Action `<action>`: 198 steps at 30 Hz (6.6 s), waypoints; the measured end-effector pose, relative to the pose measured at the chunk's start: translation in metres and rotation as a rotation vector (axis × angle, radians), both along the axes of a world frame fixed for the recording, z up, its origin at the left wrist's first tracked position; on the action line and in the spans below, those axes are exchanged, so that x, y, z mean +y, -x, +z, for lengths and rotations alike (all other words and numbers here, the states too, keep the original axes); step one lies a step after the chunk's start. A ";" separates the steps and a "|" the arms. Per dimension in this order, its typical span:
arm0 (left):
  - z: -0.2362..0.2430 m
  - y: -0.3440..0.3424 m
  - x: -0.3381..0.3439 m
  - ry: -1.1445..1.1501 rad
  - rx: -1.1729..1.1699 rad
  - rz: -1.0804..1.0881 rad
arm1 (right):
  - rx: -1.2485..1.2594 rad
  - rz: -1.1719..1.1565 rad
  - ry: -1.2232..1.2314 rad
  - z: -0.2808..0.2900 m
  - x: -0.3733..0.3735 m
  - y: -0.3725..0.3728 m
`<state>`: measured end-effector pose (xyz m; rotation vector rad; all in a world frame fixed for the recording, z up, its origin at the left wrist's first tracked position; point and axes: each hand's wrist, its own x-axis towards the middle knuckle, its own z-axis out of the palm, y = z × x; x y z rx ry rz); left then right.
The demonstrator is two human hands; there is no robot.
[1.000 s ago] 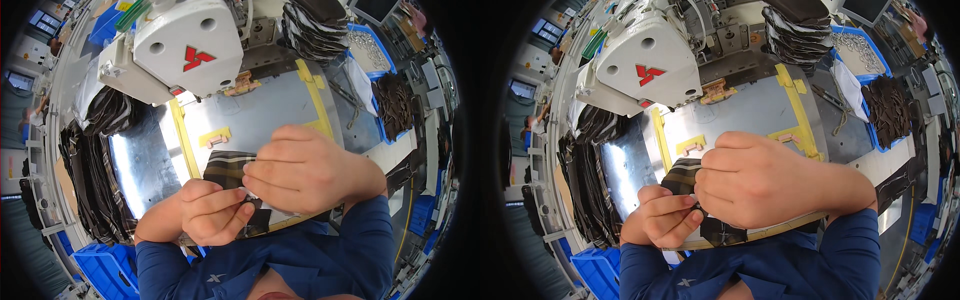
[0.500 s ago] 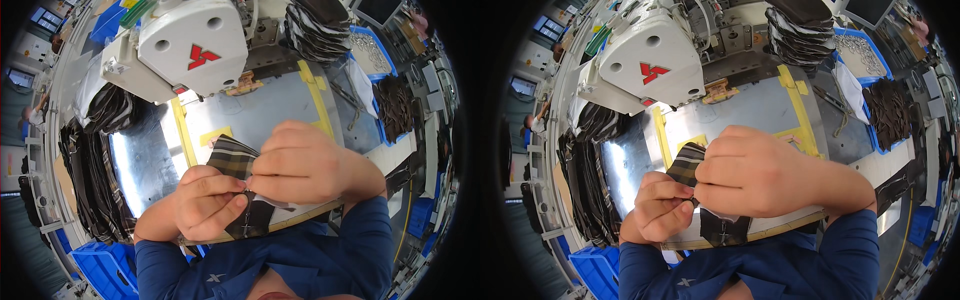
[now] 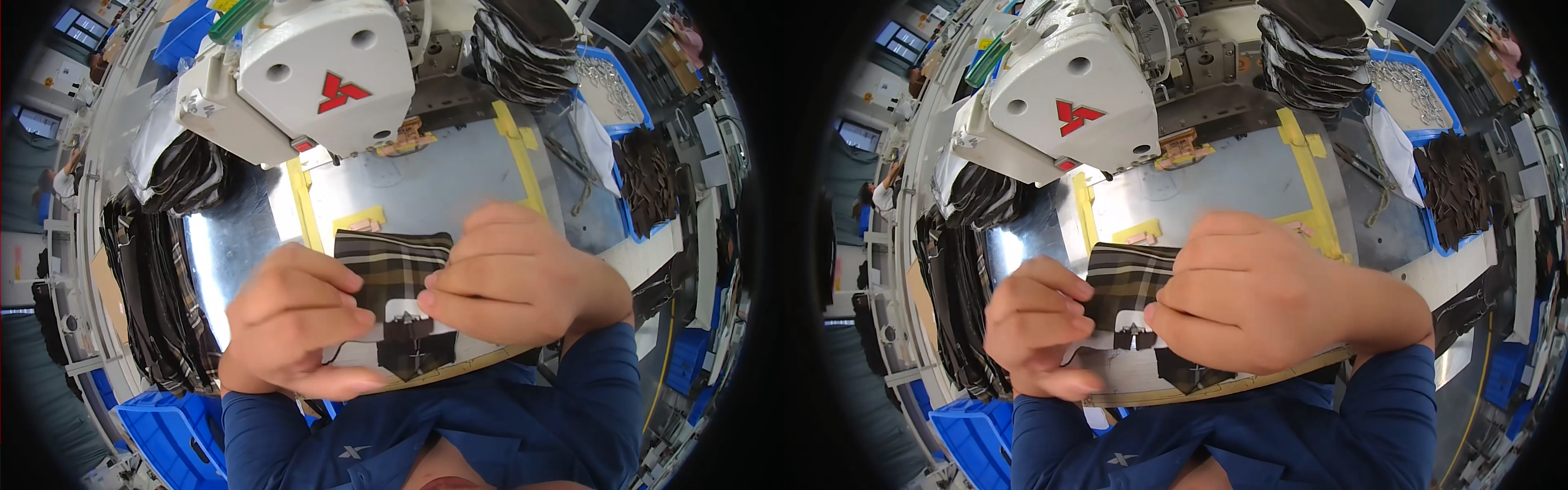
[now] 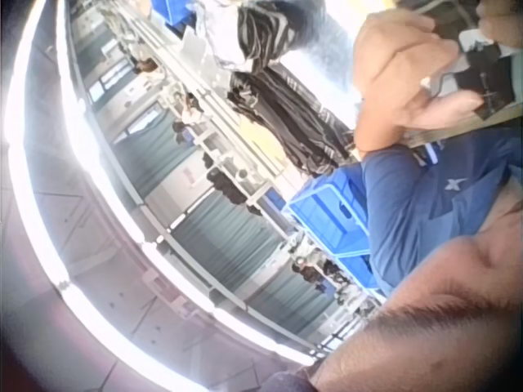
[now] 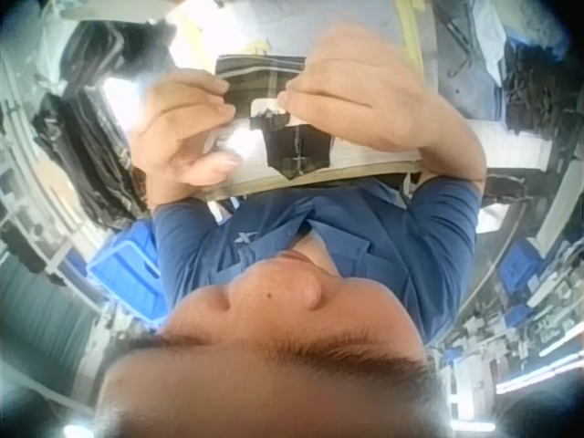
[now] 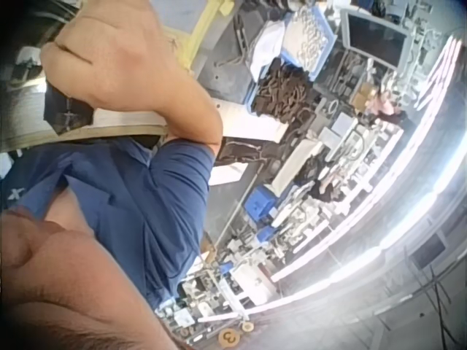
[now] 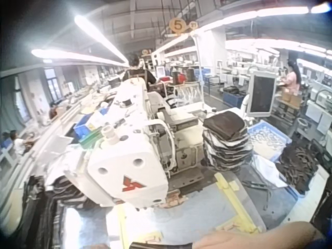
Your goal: The person sews zippers onto small fabric pouches using an industrial sewing machine. They repeatedly pick up a pouch, align the zipper, and guide the fabric through the machine to stitch the zipper in place. The person handles the pouches one at a time, inspecting the alignment before and after sewing.
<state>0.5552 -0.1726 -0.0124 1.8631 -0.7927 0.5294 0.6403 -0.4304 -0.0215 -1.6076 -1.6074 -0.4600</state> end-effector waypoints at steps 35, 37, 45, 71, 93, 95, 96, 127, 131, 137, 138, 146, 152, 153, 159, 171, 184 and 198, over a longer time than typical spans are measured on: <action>-0.016 -0.014 -0.003 -0.103 -0.238 -0.166 | -0.005 0.070 -0.066 0.000 0.003 0.004; -0.022 -0.017 -0.001 -0.061 -0.188 -0.213 | -0.006 0.069 -0.064 0.001 0.003 0.005; -0.041 -0.027 -0.009 0.129 -0.117 -0.248 | -0.035 -0.021 -0.073 -0.001 0.004 0.002; -0.109 -0.058 -0.031 -0.313 0.658 0.427 | 0.788 -0.698 0.596 -0.089 0.022 -0.078; -0.101 -0.085 -0.042 -0.902 0.178 0.251 | 0.791 -0.788 0.644 -0.085 0.022 -0.108; -0.100 -0.087 -0.038 -0.899 0.158 0.228 | 0.777 -0.823 0.691 -0.084 0.021 -0.109; -0.100 -0.089 -0.038 -0.893 0.170 0.218 | 0.766 -0.839 0.714 -0.084 0.021 -0.110; -0.107 -0.088 -0.042 -0.833 0.216 0.210 | 0.241 -0.424 0.583 -0.092 0.003 -0.069; -0.111 -0.086 -0.039 -0.831 0.193 0.202 | 0.351 -0.499 0.580 -0.060 -0.014 -0.076; -0.114 -0.084 -0.041 -0.850 0.124 0.236 | 0.416 -1.051 0.429 -0.023 -0.114 -0.092; -0.115 -0.083 -0.041 -0.846 0.122 0.241 | 0.409 -1.175 0.411 -0.024 -0.141 -0.099; -0.120 -0.082 -0.038 -0.798 0.133 0.235 | 0.773 -1.611 0.596 -0.072 -0.288 -0.119; -0.119 -0.082 -0.038 -0.807 0.100 0.243 | 0.542 -1.664 0.609 -0.097 -0.291 -0.124; -0.119 -0.081 -0.037 -0.808 0.100 0.248 | 0.558 -1.669 0.629 -0.096 -0.289 -0.126; -0.118 -0.081 -0.040 -0.782 0.115 0.247 | 0.584 -1.644 0.744 -0.082 -0.291 -0.127; -0.116 -0.079 -0.038 -0.806 -0.011 0.212 | 1.011 -0.970 0.308 -0.029 -0.102 -0.101; -0.121 -0.075 -0.038 -0.711 -0.108 0.100 | 0.759 -0.596 0.668 -0.073 0.014 -0.105; -0.118 -0.076 -0.037 -0.721 -0.072 0.109 | 0.304 -0.362 0.553 -0.093 0.008 -0.101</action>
